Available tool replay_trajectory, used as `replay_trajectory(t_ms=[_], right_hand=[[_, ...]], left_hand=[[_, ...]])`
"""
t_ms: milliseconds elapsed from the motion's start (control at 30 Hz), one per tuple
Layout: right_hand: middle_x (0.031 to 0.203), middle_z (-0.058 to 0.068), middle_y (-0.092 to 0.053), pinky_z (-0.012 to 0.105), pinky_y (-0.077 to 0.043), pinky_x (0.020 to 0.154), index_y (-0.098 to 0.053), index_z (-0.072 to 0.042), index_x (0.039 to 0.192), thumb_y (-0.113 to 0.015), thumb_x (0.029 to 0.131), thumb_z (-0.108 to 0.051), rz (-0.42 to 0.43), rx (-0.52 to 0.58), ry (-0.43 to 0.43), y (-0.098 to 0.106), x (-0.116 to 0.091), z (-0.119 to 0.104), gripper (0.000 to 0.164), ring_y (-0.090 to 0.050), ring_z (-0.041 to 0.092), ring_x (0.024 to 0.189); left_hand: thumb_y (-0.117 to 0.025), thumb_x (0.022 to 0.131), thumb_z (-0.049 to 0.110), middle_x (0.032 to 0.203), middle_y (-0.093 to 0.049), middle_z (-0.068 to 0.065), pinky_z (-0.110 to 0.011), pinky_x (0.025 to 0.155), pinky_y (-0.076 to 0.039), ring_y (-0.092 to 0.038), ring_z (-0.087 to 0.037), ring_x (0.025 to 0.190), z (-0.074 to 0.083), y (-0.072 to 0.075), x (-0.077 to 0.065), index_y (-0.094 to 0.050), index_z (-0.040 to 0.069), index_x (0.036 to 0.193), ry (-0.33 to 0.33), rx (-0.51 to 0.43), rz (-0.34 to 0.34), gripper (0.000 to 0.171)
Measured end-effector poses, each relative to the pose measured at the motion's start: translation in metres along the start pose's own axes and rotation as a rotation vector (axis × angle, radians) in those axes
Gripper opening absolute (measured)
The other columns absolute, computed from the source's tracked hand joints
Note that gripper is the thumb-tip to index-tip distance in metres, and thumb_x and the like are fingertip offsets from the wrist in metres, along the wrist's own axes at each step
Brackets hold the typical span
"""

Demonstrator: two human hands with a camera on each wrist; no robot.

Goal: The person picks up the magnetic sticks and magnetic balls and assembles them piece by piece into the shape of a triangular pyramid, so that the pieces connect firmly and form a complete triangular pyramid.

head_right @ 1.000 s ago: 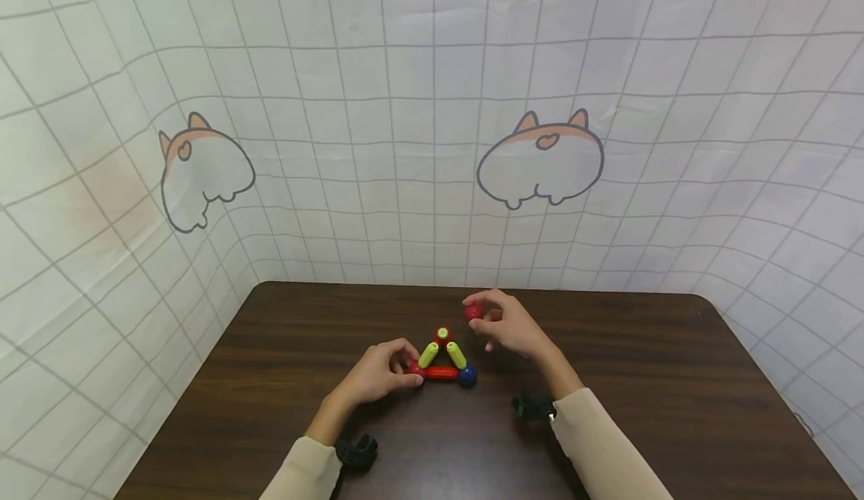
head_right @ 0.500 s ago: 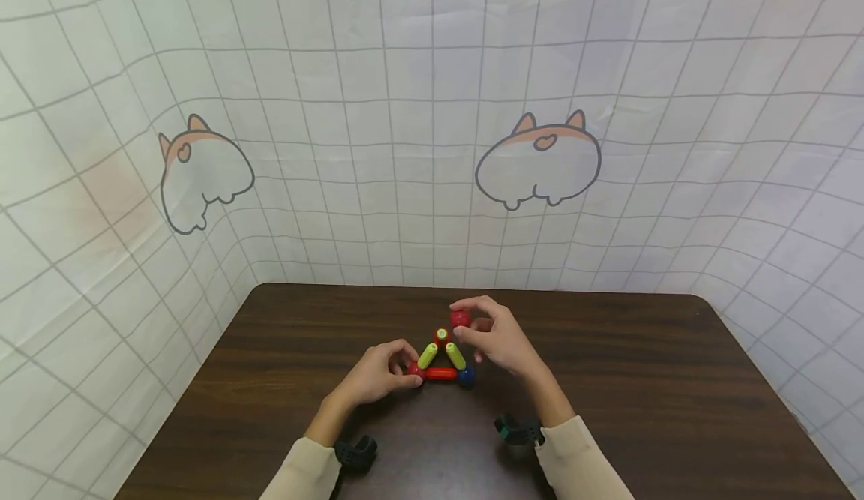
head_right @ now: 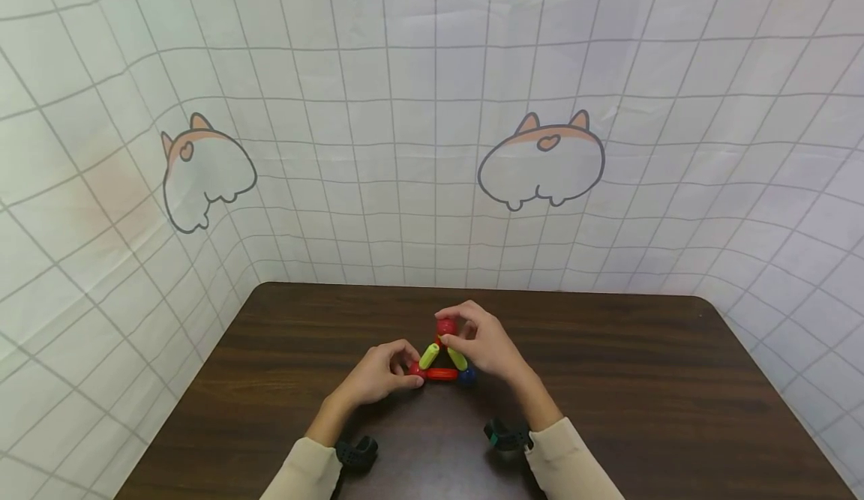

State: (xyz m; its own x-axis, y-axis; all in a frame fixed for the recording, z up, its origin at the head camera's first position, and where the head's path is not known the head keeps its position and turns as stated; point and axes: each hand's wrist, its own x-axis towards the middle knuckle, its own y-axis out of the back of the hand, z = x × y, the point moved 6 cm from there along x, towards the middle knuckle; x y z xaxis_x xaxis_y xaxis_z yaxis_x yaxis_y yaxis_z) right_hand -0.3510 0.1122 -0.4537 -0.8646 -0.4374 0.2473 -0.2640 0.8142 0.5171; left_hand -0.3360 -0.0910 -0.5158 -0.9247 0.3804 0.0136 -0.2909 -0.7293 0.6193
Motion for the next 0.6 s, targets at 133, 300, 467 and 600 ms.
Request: replay_trajectory(t_ms=[133, 300, 467, 600], right_hand=[[0.114, 0.002, -0.062, 0.026, -0.046, 0.056, -0.068, -0.026, 0.127, -0.076, 0.094, -0.020, 0.000, -0.026, -0.005, -0.0030, -0.0001, 0.0030, 0.035, -0.058, 0.016, 0.072], [0.115, 0.001, -0.062, 0.025, -0.044, 0.057, -0.068, -0.020, 0.128, -0.076, 0.093, -0.015, -0.004, -0.043, -0.024, -0.0055, 0.0002, 0.0043, 0.037, -0.058, 0.016, 0.073], [0.115, 0.004, -0.063, 0.025, -0.045, 0.058, -0.068, -0.018, 0.129, -0.076, 0.092, -0.013, -0.014, -0.048, -0.018, -0.0073, 0.0005, 0.0058, 0.038, -0.058, 0.016, 0.074], [0.115, 0.005, -0.064, 0.026, -0.047, 0.060, -0.068, -0.016, 0.129, -0.077, 0.091, -0.013, -0.018, -0.046, 0.008, -0.0062, 0.0004, 0.0064, 0.039, -0.059, 0.014, 0.074]], left_hand=[[-0.084, 0.086, 0.029, 0.095, -0.066, 0.005, -0.025, 0.057, -0.047, -0.056, -0.009, 0.066, -0.0004, -0.0002, -0.0004, -0.067, 0.022, 0.105, 0.008, 0.005, -0.001, 0.027], [-0.084, 0.086, 0.028, 0.095, -0.066, 0.002, -0.025, 0.056, -0.047, -0.055, -0.011, 0.066, 0.0007, -0.0003, -0.0004, -0.067, 0.020, 0.106, -0.006, -0.004, 0.000, 0.028], [-0.085, 0.085, 0.027, 0.095, -0.066, 0.000, -0.025, 0.056, -0.046, -0.055, -0.011, 0.066, 0.0005, -0.0004, 0.0003, -0.068, 0.018, 0.105, -0.012, -0.011, 0.004, 0.028], [-0.085, 0.086, 0.027, 0.094, -0.066, 0.001, -0.025, 0.056, -0.046, -0.054, -0.011, 0.065, -0.0002, -0.0006, 0.0002, -0.067, 0.018, 0.105, -0.009, -0.009, 0.005, 0.028]])
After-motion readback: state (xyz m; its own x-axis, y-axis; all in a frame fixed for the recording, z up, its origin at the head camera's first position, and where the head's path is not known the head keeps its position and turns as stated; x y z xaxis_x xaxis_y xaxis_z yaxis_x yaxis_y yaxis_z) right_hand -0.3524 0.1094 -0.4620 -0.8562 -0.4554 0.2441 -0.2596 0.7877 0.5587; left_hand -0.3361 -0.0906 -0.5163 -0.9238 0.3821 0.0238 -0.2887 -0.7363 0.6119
